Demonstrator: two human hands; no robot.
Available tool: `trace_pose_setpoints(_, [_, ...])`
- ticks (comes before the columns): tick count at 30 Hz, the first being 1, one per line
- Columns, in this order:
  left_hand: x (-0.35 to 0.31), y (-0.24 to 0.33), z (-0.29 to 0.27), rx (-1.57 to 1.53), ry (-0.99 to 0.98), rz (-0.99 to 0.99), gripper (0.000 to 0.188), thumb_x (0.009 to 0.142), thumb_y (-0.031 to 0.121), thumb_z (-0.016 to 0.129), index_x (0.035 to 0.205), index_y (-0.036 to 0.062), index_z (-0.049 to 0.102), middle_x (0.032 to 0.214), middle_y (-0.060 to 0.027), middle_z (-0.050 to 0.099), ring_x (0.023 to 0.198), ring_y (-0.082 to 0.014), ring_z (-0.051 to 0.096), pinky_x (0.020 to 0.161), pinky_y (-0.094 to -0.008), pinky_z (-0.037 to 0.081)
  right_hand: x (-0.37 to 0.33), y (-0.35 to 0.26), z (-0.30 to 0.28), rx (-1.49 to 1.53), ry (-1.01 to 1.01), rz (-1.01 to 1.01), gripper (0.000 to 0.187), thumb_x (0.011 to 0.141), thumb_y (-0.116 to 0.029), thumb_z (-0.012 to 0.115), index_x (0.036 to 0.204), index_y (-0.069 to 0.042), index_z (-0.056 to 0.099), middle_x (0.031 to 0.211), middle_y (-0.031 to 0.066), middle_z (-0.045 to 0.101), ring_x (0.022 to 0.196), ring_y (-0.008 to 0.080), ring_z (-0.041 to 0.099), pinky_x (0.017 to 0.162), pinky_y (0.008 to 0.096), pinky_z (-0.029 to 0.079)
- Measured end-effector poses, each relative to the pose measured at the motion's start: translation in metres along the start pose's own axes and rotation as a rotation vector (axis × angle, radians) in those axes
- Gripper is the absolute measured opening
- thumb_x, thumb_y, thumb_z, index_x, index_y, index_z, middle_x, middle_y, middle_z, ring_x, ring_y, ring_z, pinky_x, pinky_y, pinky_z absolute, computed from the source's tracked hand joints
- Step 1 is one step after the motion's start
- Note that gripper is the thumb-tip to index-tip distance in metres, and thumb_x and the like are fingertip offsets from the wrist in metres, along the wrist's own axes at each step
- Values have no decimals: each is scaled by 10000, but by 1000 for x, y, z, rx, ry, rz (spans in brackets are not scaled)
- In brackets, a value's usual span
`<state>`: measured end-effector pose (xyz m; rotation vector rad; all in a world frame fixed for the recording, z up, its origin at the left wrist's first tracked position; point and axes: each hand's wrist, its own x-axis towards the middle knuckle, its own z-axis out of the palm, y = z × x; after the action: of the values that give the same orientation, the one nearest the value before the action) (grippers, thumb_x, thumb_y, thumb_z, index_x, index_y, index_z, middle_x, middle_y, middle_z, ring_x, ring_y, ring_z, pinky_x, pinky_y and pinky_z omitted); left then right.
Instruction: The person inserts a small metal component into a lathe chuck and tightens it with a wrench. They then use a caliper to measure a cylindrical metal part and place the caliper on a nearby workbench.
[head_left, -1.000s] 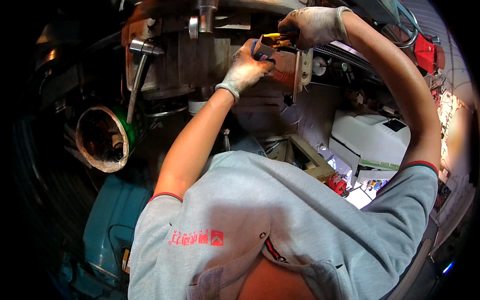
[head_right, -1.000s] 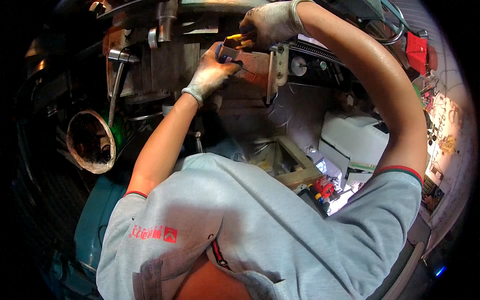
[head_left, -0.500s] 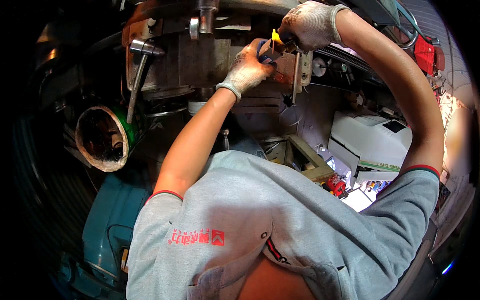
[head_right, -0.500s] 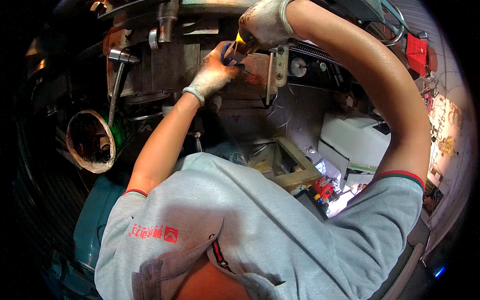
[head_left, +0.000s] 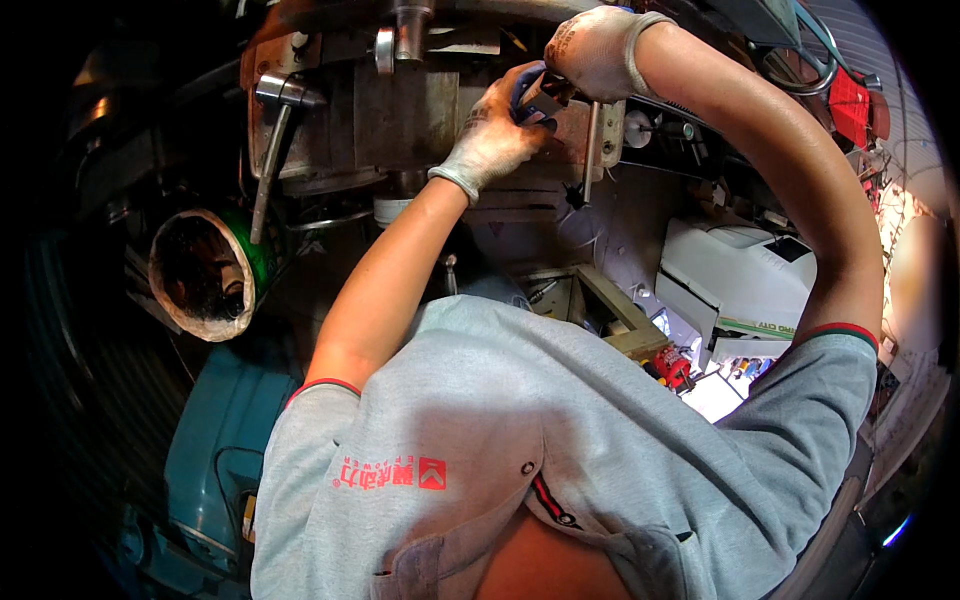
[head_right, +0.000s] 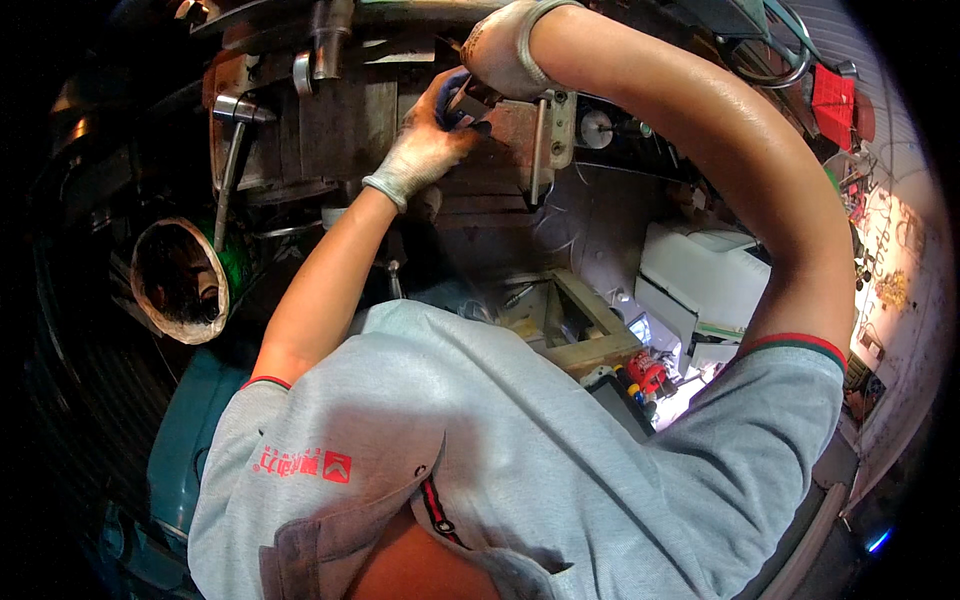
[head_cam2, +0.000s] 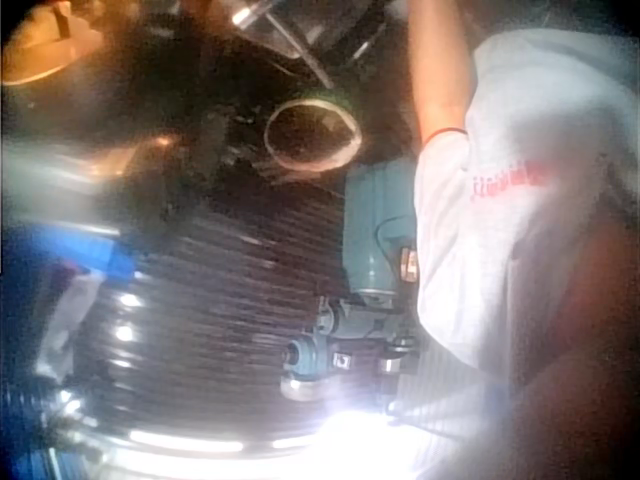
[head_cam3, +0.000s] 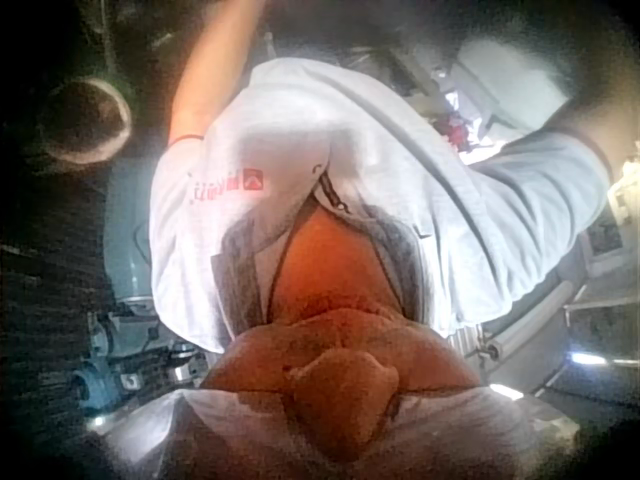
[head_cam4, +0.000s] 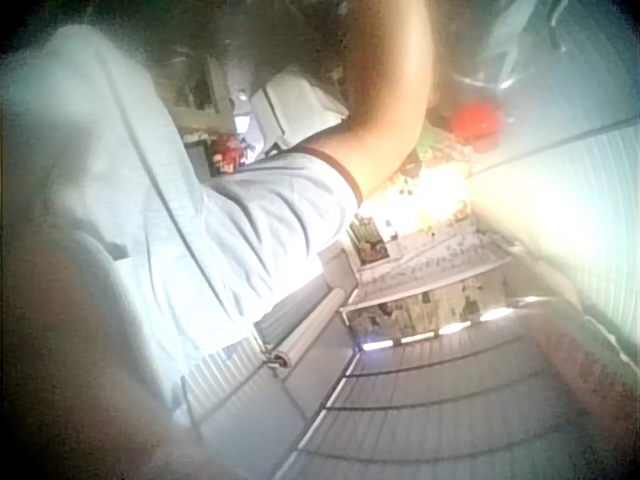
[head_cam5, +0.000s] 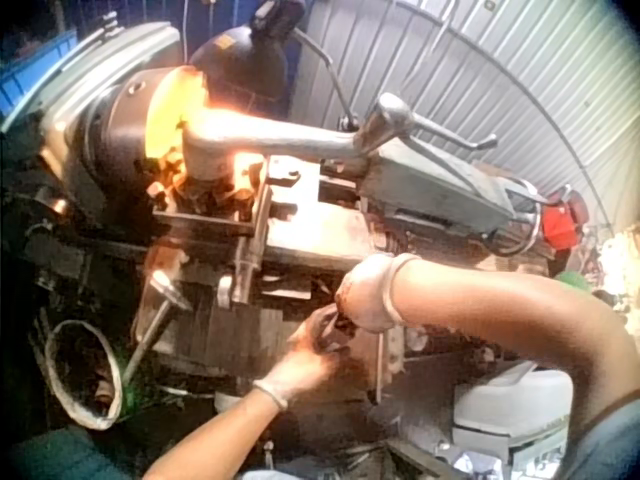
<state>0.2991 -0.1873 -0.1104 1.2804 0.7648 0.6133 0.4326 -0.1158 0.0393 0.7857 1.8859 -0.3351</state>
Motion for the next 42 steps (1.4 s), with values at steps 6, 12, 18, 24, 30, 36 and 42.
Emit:
trace_pose_setpoints(6, [0, -2, 5, 272, 35, -13, 679, 769, 170, 714, 1375, 92, 417, 1290, -199, 519, 1180, -331, 542, 989, -394, 468, 12, 0, 34, 96, 400, -23, 366, 764, -65, 661, 1123, -2, 628, 969, 173, 689, 944, 279, 675, 836, 333, 540])
trace_pose_setpoints(12, [-5, -1, 4, 155, 75, -45, 703, 737, 165, 712, 1368, 61, 421, 1272, -203, 527, 1158, -340, 570, 958, -411, 496, -8, -10, 22, 559, 523, 46, 408, 726, -55, 689, 1125, -20, 616, 1018, 164, 669, 973, 285, 660, 859, 329, 534])
trace_pose_setpoints(18, [-7, -1, 1, 29, 45, -48, 673, 739, 121, 718, 1351, 94, 438, 1243, -163, 549, 1068, -253, 606, 877, -339, 529, -21, -10, 38, 928, 667, 9, 429, 750, -23, 693, 1171, -49, 614, 1081, 109, 674, 990, 211, 657, 907, 328, 523])
trace_pose_setpoints(24, [-12, 0, -2, -73, -8, -64, 659, 775, 226, 788, 1331, 190, 435, 1175, -85, 553, 1060, -181, 556, 896, -318, 513, -10, -12, 70, 1219, 683, 75, 376, 786, -14, 686, 1156, -60, 641, 1059, 97, 688, 953, 192, 660, 862, 331, 533])
trace_pose_setpoints(30, [-10, 2, -8, -36, -89, -58, 642, 769, 217, 782, 1323, 184, 458, 1198, -75, 570, 1066, -190, 564, 897, -320, 507, -11, -19, 83, 731, 752, 43, 506, 773, 35, 666, 1258, -96, 606, 1293, 94, 589, 1086, 249, 638, 906, 340, 550])
trace_pose_setpoints(36, [-10, 2, -11, 7, -95, 65, 624, 762, 186, 755, 1322, 170, 479, 1203, -71, 575, 1089, -188, 556, 930, -338, 489, -35, -29, 73, 977, 1026, -13, 441, 849, -87, 682, 1279, -125, 594, 1227, 105, 635, 1040, 256, 662, 946, 345, 533])
trace_pose_setpoints(42, [-17, 2, -9, -53, -78, 185, 631, 764, 158, 740, 1336, 145, 474, 1241, -54, 560, 1144, -179, 543, 979, -339, 459, -59, -43, 67, 1079, 1192, 80, 382, 864, -84, 668, 1243, -82, 619, 1176, 83, 661, 1032, 181, 642, 926, 323, 505])
